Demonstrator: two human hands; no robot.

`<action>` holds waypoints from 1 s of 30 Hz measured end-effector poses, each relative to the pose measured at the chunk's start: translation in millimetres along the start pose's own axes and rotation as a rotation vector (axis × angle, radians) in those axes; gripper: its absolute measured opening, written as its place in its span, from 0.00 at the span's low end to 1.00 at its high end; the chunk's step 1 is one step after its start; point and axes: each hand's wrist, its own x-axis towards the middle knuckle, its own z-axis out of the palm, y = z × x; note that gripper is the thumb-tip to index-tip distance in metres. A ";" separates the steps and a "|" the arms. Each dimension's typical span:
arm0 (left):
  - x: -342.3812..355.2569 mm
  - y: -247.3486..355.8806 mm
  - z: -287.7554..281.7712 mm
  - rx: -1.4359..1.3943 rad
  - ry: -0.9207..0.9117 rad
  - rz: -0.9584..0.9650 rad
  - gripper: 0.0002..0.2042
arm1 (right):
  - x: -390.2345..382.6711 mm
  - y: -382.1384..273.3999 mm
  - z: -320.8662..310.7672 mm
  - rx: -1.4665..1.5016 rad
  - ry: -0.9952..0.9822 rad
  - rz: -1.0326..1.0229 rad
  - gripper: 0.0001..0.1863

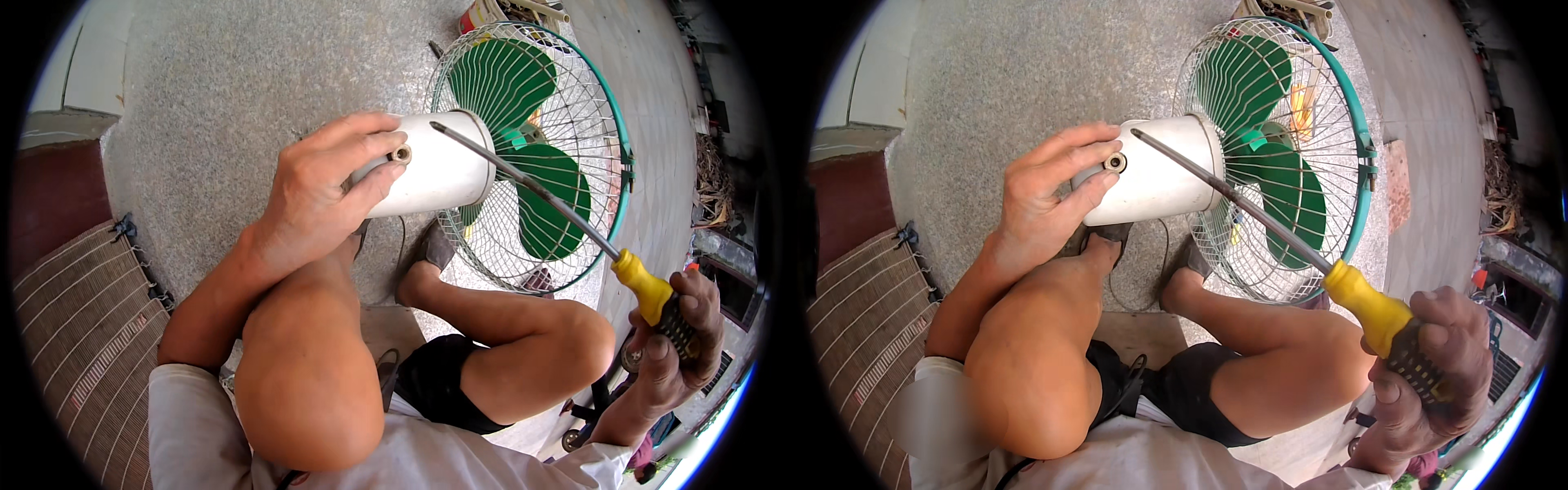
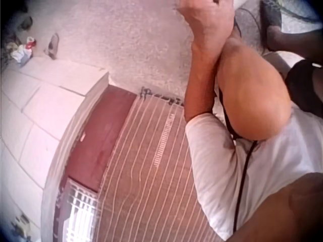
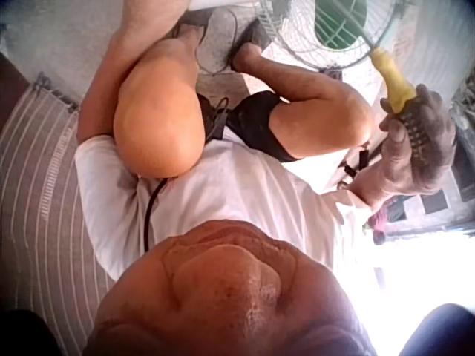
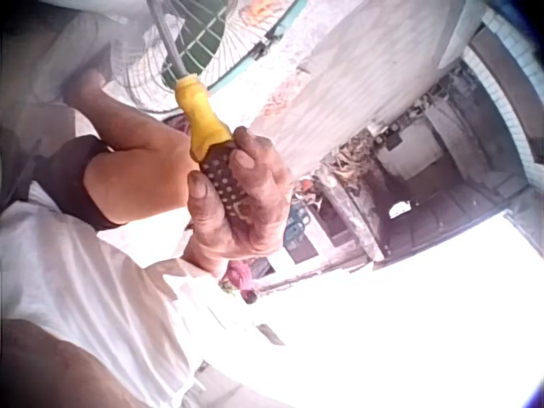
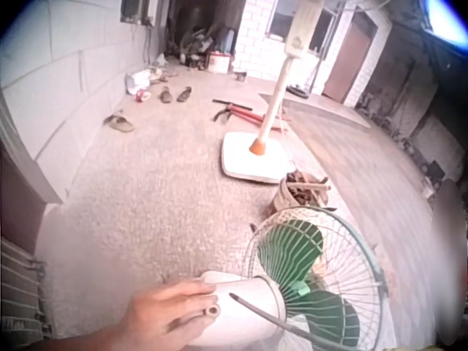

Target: The person uses a screwdriver to tighten a screw on the back of a white fan housing. After securing the screw, the person wipes the fan housing and the base with a dark cloth.

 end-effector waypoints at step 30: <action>2.3 -0.2 0.9 -0.028 0.000 0.004 0.13 | 74.8 -55.4 2.6 -0.561 -0.202 -0.147 0.21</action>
